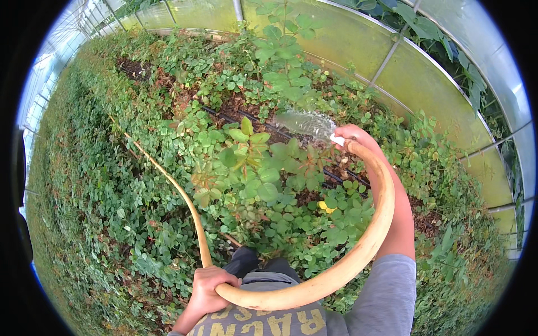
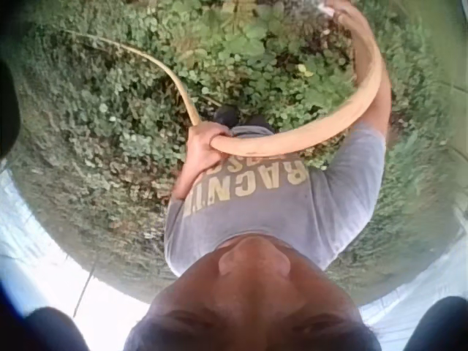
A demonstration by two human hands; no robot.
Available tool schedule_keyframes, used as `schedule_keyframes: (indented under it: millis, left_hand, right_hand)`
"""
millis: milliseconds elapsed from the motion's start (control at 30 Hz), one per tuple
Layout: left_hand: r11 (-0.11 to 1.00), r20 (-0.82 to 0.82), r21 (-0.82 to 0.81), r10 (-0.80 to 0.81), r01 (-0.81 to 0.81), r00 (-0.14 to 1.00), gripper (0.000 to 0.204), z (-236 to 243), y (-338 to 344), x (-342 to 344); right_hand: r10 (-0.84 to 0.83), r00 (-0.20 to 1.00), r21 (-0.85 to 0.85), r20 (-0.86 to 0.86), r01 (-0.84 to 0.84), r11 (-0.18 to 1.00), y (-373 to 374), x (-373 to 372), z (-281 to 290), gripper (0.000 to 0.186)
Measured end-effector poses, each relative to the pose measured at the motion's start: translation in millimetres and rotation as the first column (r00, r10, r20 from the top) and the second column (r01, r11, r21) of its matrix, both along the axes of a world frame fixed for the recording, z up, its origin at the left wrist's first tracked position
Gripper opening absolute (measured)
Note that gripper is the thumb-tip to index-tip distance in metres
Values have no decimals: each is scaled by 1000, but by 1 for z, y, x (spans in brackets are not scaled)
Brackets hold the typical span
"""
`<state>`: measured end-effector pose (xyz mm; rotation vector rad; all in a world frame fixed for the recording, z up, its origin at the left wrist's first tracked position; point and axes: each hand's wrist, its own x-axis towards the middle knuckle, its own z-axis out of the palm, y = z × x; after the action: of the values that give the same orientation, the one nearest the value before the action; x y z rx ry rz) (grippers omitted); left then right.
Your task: The person waters a dense patch of low-growing green plants inside a greenhouse using a yellow hose with a spray nozzle. They move the hose back and forth to cover different areas of the foliage.
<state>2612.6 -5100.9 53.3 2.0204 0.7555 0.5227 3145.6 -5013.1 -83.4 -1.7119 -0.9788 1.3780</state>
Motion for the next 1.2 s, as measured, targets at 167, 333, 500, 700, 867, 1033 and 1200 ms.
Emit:
schedule_keyframes:
  millis: [167,333,500,700,867,1033,1200]
  left_hand:
    - [997,68,-69,-33,37,997,23,-15,17,-23]
    - [993,159,-114,-18,37,987,21,-12,52,-44]
    - [978,265,-162,-85,131,960,24,-29,78,-69]
    - [947,399,-256,-81,195,913,25,-39,109,-97]
    - [936,425,-271,-92,223,901,27,-47,126,-118]
    - [909,425,-314,-124,275,897,29,-52,138,-130]
    - [918,424,-309,-102,250,900,28,-52,141,-129]
  right_hand:
    - [-167,986,-272,3,162,948,30,-12,-3,26]
    - [-60,993,-319,-105,24,948,37,-32,18,27]
    - [2,994,-240,112,25,970,53,-62,32,24]
    - [381,914,-217,140,-347,913,34,-87,94,24]
    - [178,977,-213,114,-151,965,54,-94,74,22]
    - [409,849,-85,336,-405,910,21,-68,73,32]
    - [392,889,-184,235,-356,916,48,-114,102,36]
